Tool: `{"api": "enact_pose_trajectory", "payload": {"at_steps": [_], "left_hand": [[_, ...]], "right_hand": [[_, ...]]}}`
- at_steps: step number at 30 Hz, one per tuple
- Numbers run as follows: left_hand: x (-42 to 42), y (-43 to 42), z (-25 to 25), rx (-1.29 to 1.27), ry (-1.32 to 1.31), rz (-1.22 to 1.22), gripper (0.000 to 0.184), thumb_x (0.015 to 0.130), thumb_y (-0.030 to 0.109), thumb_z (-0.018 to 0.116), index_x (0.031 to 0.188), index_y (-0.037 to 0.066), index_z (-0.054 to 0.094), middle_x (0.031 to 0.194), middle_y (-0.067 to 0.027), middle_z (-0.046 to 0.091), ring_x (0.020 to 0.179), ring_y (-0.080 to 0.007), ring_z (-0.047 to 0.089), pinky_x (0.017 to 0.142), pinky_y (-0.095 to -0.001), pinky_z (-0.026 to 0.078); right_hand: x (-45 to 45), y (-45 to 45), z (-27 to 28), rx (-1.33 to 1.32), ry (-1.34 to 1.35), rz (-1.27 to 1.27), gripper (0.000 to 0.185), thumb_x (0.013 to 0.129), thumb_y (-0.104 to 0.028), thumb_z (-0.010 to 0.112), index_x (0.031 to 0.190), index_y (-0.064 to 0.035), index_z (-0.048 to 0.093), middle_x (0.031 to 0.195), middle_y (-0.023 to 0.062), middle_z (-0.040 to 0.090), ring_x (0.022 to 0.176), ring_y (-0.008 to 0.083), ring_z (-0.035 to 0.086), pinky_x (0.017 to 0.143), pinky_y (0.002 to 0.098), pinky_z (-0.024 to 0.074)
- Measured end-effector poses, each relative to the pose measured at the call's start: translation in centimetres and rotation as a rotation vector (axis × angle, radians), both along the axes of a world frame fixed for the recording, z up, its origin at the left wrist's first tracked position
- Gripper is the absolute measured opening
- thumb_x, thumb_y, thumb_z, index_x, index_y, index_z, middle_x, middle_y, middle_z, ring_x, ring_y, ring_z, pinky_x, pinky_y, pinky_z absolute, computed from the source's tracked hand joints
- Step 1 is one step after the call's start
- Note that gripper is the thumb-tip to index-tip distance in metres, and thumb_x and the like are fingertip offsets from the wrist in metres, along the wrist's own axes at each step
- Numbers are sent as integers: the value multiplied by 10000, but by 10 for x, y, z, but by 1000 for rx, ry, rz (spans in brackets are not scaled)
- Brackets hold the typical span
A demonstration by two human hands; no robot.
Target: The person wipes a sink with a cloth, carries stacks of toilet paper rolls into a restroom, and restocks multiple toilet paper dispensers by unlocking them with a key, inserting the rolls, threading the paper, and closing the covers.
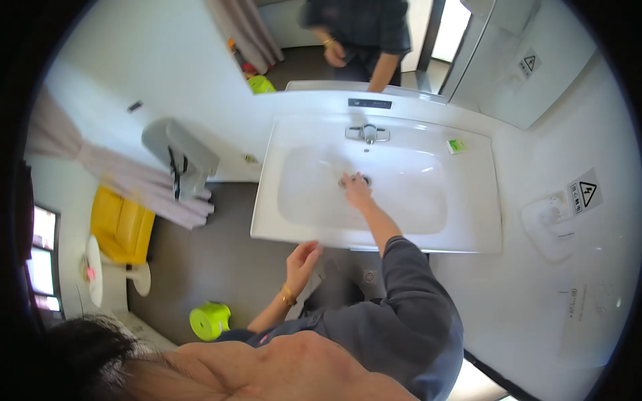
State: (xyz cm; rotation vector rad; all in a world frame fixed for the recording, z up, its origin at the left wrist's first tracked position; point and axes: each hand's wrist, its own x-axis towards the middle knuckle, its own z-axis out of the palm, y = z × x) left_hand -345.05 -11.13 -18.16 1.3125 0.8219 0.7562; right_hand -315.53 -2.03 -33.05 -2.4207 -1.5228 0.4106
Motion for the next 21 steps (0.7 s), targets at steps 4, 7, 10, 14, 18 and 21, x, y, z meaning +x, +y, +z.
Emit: {"api": "enact_pose_trajectory", "payload": {"at_steps": [4,7,10,14,18,21], "left_hand": [[-12,61,-3,-26,36,16,217,888,57,574,1090,-19,598,940,-72,651,893,-117,606,809,-241,479],[20,98,-1,-29,13,-64,212,889,68,575,1078,-25,599,954,-72,647,894,-115,605,804,-242,478],[83,119,23,27,-95,-280,228,907,67,548,1110,-30,583,963,-79,641,900,-153,613,825,-275,491],[189,137,81,-33,-319,-610,424,925,127,531,1317,12,416,1184,-126,549,1065,-221,564,905,-333,463],[314,142,102,-567,-676,-555,648,924,298,520,1434,77,188,1423,-136,306,1298,-333,346,1062,-476,275],[370,128,139,-668,-741,-509,569,879,312,548,1343,96,300,1385,-109,330,1293,-338,327,1073,-483,226]], "right_hand": [[-40,19,-10,-122,-68,84,564,792,-153,613,1317,-153,405,1318,262,391,1142,440,474,902,531,437],[-36,17,-26,-153,-258,185,371,818,-115,549,1170,-25,477,1170,258,509,1004,433,556,838,515,463],[-28,-5,-29,-43,49,18,244,853,-114,497,1070,-11,543,991,243,604,863,399,610,760,456,493],[-11,-48,4,277,668,-246,228,887,-241,522,916,-35,617,831,150,637,782,263,627,717,397,484],[-20,-162,144,489,1558,-571,203,907,-242,588,781,-84,563,670,14,514,641,127,541,591,266,453],[-32,-249,164,644,1814,-611,184,880,-102,611,726,-114,512,672,-5,506,637,124,553,667,313,518]]}}
